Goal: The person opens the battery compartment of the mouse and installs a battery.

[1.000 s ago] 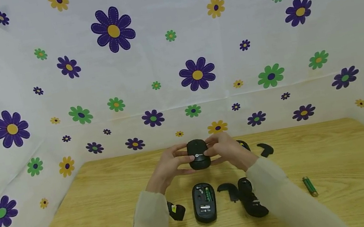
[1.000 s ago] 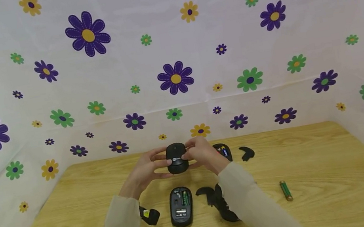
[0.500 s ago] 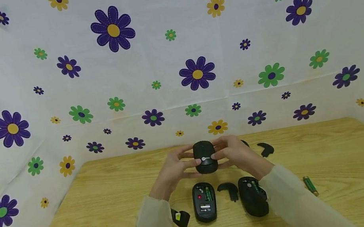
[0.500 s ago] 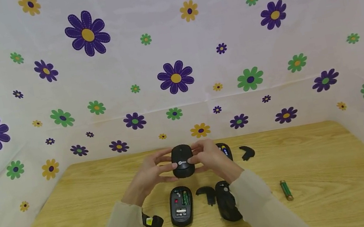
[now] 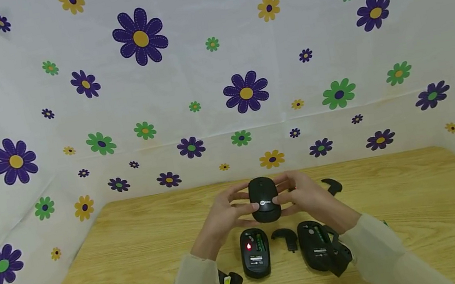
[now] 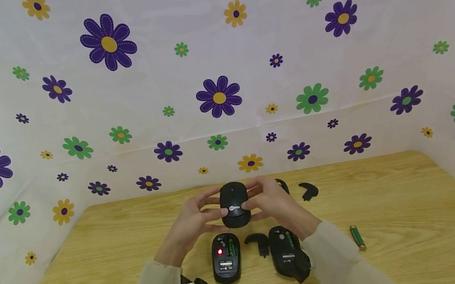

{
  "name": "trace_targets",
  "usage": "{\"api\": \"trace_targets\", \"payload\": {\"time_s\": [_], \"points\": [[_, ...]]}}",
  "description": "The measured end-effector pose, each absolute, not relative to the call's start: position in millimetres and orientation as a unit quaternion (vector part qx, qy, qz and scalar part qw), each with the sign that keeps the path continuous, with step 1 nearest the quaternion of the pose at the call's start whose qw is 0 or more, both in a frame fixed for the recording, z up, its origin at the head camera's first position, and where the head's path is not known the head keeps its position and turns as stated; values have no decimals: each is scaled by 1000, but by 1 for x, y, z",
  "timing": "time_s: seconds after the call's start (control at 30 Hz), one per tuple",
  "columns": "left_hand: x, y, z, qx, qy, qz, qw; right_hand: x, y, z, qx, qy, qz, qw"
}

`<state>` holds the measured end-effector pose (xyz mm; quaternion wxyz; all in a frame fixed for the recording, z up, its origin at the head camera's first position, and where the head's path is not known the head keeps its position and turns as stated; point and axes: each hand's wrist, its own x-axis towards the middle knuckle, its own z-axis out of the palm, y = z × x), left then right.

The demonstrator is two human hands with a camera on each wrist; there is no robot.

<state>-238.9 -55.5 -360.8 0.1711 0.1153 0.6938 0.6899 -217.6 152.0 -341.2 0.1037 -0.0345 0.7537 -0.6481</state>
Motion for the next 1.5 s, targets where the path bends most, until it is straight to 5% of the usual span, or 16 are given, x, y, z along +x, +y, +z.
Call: {"api": "trace_targets", "payload": {"time_s": [1.5], "points": [[-186,-41,-355,154,666,707,180,-162,181,-345,-67,736,-665,109]]}}
